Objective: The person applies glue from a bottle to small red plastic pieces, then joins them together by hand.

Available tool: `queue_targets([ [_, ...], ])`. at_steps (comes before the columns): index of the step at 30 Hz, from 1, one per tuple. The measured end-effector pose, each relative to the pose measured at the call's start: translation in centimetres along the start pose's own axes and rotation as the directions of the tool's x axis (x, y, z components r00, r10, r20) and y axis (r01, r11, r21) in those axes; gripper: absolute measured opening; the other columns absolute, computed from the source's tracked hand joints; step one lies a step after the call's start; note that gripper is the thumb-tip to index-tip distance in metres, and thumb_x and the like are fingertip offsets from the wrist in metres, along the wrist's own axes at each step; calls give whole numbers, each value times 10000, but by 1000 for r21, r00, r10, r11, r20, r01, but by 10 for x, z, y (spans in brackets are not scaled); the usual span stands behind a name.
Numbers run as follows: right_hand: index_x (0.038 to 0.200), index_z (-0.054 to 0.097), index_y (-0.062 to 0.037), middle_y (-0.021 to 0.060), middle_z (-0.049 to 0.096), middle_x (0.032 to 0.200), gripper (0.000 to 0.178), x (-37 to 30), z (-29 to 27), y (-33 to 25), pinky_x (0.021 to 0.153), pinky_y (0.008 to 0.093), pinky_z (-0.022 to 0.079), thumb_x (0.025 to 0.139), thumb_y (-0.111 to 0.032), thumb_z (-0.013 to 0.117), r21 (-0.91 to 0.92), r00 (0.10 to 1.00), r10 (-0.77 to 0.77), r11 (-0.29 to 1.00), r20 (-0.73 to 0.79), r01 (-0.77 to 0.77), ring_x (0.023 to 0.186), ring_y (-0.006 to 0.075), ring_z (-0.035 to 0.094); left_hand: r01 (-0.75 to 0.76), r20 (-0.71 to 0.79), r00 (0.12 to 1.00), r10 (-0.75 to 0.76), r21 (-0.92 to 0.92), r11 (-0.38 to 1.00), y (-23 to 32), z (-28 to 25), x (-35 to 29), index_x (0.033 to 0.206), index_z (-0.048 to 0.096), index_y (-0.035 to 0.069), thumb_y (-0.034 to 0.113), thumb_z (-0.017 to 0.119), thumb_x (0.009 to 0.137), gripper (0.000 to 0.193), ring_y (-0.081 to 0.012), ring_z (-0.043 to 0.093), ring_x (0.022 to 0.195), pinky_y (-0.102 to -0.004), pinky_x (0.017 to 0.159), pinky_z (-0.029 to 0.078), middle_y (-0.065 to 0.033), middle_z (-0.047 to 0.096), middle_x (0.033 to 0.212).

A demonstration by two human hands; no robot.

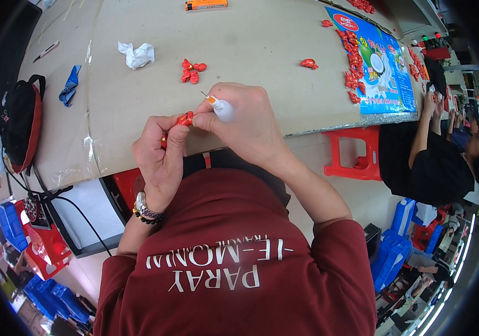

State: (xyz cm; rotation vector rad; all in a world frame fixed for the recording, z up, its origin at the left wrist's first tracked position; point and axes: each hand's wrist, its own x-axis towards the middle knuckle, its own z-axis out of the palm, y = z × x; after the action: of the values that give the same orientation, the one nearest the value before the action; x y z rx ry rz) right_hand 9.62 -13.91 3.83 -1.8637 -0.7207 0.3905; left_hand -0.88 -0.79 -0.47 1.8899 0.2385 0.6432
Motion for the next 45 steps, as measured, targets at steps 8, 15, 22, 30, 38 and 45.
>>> queue_targets([
  [8, 825, 659, -8, 16, 595, 780, 89, 10, -4, 0, 655, 228, 438, 757, 17, 711, 93, 998, -42, 995, 50, 37, 721, 83, 548, 232, 163, 967, -195, -248, 940, -2, -4, 2, 818, 541, 18, 248, 494, 988, 291, -49, 466, 403, -213, 368, 340, 16, 480, 498],
  [15, 818, 664, -13, 39, 618, 810, 118, 9, -1, 5, 667, 242, 455, 733, 53, 714, 131, 990, -111, 986, 85, 99, 740, 108, 571, 110, 86, 991, -101, -102, 989, -8, -2, -3, 806, 535, 14, 232, 514, 979, 279, -105, 469, 442, -250, 422, 357, -45, 474, 544],
  [22, 809, 671, -28, 49, 611, 809, 142, 6, 2, 9, 638, 251, 456, 709, 44, 743, 148, 973, -227, 964, 31, 220, 739, 124, 580, -102, 4, 995, 102, 27, 994, -3, 1, -4, 846, 575, -5, 125, 613, 908, 149, -215, 510, 540, -296, 495, 414, -95, 550, 681],
  [30, 798, 676, -36, 50, 606, 803, 146, 3, 4, 12, 631, 254, 454, 697, 28, 758, 164, 959, -282, 946, 3, 278, 733, 129, 584, -214, -22, 975, 220, 145, 966, -2, 2, -2, 825, 581, 10, 104, 650, 863, 122, -238, 517, 548, -313, 493, 417, -99, 543, 678],
  [38, 801, 681, -39, 54, 610, 805, 148, 2, 2, 11, 616, 257, 452, 691, 8, 767, 116, 942, -335, 936, 6, 332, 718, 134, 585, -262, -23, 963, 270, 176, 949, -2, 3, 0, 812, 578, 20, 114, 667, 844, 134, -241, 502, 538, -317, 482, 406, -100, 521, 659],
  [45, 773, 635, -13, 82, 605, 778, 124, 3, 3, 11, 578, 274, 477, 702, 36, 723, 100, 931, -365, 926, 2, 363, 679, 177, 596, -274, -29, 959, 283, 169, 947, -2, 3, 0, 814, 577, 17, 122, 670, 841, 143, -247, 501, 539, -322, 480, 404, -104, 519, 655],
])
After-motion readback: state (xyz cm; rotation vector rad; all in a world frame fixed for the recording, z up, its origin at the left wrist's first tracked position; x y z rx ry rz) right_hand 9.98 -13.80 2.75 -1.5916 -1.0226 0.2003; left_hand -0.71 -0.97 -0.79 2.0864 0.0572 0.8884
